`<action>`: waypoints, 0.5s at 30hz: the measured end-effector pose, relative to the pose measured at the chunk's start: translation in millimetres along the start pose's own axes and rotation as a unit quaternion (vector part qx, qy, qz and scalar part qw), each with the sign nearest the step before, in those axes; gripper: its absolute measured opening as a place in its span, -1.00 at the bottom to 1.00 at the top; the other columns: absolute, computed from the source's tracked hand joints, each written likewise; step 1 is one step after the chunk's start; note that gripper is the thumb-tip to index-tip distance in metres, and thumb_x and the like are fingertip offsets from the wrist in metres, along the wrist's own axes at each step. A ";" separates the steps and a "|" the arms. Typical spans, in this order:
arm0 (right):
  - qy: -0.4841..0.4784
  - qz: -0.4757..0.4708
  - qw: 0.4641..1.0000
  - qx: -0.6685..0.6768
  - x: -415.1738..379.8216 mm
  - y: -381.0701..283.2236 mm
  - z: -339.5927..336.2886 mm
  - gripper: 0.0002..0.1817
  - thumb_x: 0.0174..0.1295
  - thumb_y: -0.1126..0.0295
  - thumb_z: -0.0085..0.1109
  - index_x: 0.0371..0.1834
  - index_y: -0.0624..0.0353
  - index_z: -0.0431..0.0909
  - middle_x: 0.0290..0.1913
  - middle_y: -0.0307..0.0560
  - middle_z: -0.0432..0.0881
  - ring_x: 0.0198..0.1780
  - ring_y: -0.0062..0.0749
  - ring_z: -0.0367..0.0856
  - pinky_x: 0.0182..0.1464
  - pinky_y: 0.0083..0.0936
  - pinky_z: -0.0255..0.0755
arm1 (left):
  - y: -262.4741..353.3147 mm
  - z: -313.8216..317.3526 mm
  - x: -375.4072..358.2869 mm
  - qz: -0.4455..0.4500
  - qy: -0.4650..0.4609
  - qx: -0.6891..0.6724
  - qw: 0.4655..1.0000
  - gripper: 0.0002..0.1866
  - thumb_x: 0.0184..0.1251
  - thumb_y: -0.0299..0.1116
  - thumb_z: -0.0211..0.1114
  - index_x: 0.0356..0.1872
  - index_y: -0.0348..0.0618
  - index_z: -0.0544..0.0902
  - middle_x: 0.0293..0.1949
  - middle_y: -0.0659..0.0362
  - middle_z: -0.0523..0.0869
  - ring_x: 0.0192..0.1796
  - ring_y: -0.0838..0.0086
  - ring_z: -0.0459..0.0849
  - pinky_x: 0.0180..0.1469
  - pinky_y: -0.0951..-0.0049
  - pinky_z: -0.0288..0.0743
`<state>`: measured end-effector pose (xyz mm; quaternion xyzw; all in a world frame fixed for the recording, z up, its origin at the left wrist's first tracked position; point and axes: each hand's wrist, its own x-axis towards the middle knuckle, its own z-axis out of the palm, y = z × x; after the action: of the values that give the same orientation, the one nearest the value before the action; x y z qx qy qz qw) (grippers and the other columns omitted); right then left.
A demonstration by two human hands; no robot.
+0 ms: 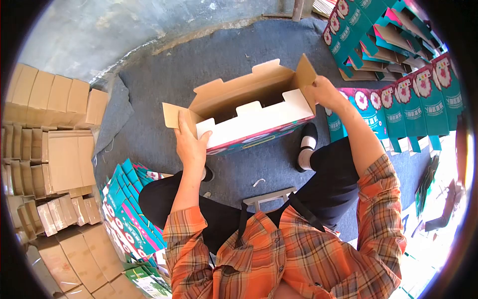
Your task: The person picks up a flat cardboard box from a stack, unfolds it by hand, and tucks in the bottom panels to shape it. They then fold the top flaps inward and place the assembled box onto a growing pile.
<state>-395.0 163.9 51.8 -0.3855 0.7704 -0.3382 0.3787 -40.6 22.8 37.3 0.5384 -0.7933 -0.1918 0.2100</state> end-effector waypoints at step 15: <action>0.134 -0.279 0.900 -0.307 -6.6 -26.2 41.9 -0.49 0.05 0.43 0.25 0.15 -0.04 0.53 0.16 -0.13 0.54 0.09 -0.06 0.50 0.13 -0.25 0.47 | 11.7 -4.7 -5.7 -0.015 -0.040 0.015 0.999 0.00 -0.06 -0.33 0.52 0.45 0.01 0.12 0.32 -0.11 0.30 0.22 -0.07 0.46 0.18 0.08 0.44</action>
<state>-348.0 147.5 54.9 -0.6325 0.7407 -0.2251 0.0246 -45.2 31.8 46.8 0.5447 -0.7959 -0.2048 0.1673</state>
